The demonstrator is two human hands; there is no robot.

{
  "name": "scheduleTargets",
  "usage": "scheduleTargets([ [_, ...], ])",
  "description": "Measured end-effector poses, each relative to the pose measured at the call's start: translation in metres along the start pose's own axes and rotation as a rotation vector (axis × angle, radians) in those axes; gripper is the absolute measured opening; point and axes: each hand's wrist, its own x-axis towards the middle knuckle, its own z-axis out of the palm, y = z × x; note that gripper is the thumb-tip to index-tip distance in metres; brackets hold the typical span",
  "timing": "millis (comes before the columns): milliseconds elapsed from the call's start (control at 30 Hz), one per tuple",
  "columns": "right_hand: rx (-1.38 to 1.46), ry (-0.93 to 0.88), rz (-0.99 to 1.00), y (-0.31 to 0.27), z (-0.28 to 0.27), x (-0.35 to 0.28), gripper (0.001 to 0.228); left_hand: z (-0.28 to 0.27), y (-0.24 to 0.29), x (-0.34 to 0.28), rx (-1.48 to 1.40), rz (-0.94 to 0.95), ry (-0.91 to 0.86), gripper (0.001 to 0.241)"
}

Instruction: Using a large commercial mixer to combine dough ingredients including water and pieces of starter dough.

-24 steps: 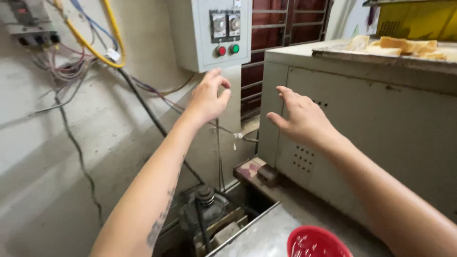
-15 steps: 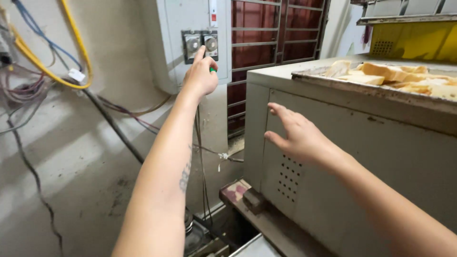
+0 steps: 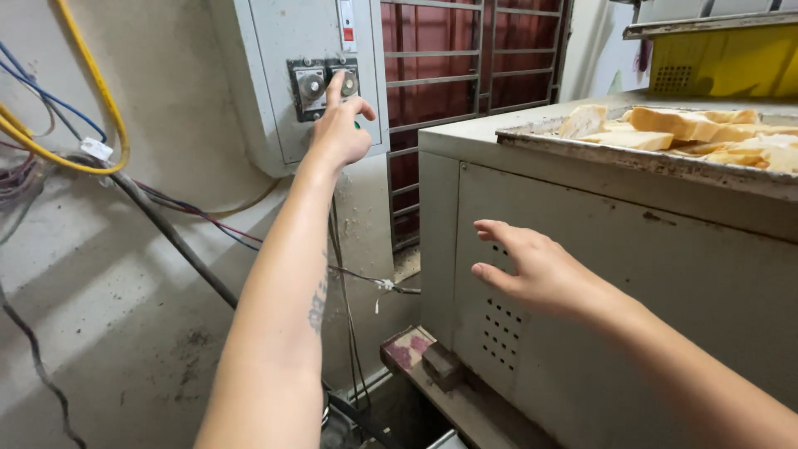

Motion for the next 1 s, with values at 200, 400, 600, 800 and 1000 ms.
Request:
scheduleTargets([
  [200,0.064,-0.012,0.043,-0.015,-0.009,-0.008,0.065,-0.011,0.005,0.012,0.125,-0.007,-0.107,0.046],
  [400,0.074,-0.071,0.063,-0.034,-0.014,-0.025,0.066,0.003,-0.012,-0.018,0.466,0.259,0.036,0.035],
  [600,0.047,-0.151,0.098,-0.037,-0.01,-0.033,0.068,0.054,-0.059,-0.026,1.038,0.309,-0.009,0.027],
  [800,0.056,-0.168,0.06,-0.042,-0.013,-0.051,0.067,0.049,-0.023,-0.027,1.071,0.141,-0.16,0.035],
  [1000,0.191,-0.278,0.099,-0.021,-0.002,-0.082,0.062,0.057,-0.015,-0.05,0.92,0.294,-0.196,0.04],
])
